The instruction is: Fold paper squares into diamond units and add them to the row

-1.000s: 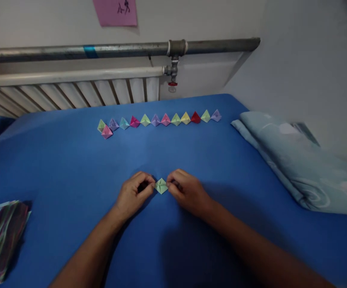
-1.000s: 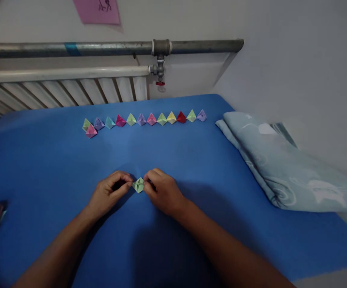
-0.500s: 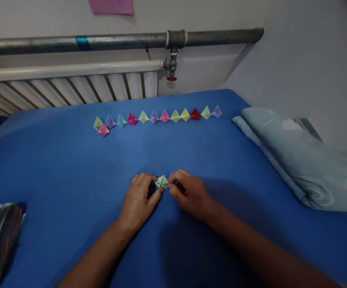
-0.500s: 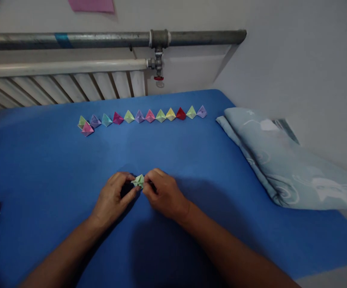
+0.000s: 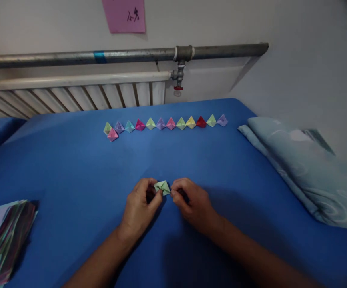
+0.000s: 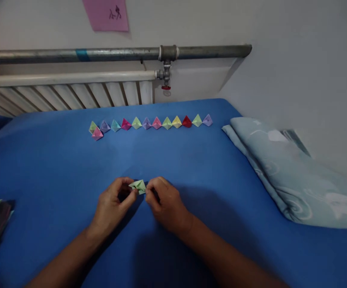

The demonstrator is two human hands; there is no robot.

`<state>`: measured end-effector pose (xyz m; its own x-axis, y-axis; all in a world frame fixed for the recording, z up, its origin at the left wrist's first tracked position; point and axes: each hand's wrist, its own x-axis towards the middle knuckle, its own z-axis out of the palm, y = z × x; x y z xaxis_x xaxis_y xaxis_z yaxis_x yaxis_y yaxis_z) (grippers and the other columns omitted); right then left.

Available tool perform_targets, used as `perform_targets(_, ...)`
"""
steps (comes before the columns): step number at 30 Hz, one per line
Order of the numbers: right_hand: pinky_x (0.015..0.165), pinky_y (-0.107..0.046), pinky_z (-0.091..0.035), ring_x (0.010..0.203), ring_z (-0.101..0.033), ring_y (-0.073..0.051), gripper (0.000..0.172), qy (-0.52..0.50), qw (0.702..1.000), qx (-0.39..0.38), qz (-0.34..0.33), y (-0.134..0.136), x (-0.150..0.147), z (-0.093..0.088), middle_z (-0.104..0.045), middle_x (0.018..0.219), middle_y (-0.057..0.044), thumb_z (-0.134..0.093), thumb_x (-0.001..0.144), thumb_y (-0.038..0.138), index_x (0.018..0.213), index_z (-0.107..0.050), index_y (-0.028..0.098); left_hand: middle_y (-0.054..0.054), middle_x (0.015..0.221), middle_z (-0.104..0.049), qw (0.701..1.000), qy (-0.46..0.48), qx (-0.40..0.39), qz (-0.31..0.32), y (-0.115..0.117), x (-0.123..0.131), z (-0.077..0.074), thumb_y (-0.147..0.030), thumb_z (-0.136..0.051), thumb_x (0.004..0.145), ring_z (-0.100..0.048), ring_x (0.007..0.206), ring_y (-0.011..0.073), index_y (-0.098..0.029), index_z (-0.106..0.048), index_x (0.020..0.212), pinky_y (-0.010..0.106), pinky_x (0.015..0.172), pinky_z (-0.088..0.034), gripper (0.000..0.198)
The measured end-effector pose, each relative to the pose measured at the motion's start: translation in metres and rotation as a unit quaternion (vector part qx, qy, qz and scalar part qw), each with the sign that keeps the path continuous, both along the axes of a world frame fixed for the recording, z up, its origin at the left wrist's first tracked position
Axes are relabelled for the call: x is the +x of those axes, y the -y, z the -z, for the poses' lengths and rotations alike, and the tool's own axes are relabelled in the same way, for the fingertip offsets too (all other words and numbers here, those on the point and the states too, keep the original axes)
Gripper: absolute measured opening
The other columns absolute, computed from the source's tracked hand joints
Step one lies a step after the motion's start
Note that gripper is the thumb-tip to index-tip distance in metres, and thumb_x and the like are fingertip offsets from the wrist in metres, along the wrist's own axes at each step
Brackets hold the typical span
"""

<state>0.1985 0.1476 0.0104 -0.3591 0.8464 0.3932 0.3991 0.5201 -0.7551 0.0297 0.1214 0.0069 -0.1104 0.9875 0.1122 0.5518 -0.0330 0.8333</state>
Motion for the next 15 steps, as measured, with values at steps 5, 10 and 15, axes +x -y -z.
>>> perform_targets(5,0.071,-0.027,-0.048,0.078,-0.058,-0.014,0.011,0.008,0.999,0.038,-0.033,0.0002,-0.0011,-0.0001,-0.059,0.096,-0.004,-0.053,0.087,0.017,0.096,-0.055,0.023,0.001,0.081,-0.067,0.999,0.035,-0.009,0.002,0.0001,-0.0015,-0.0012,-0.027,-0.058,0.080,-0.064,0.070,0.0142,-0.020,-0.058,0.095,0.028,0.067,-0.051,0.017)
perform_targets(10,0.074,-0.027,-0.048,0.082,-0.059,-0.014,0.012,0.022,0.997,0.056,-0.051,-0.0007,-0.0006,0.0002,-0.059,0.089,-0.003,-0.048,0.088,0.013,0.091,-0.055,0.024,0.001,0.079,-0.069,0.995,0.090,-0.040,-0.008,-0.0009,-0.0024,0.0000,-0.030,-0.059,0.080,-0.065,0.067,0.0145,-0.019,-0.057,0.097,0.028,0.066,-0.052,0.020)
perform_targets(15,0.072,-0.027,-0.048,0.078,-0.057,-0.014,0.014,0.025,0.998,0.033,-0.053,0.0004,-0.0013,0.0008,-0.059,0.087,-0.003,-0.048,0.084,0.010,0.084,-0.052,0.023,0.004,0.089,-0.071,0.989,0.137,-0.052,-0.006,-0.0024,-0.0047,0.0047,-0.029,-0.055,0.082,-0.067,0.074,0.0155,-0.019,-0.058,0.101,0.028,0.068,-0.053,0.021)
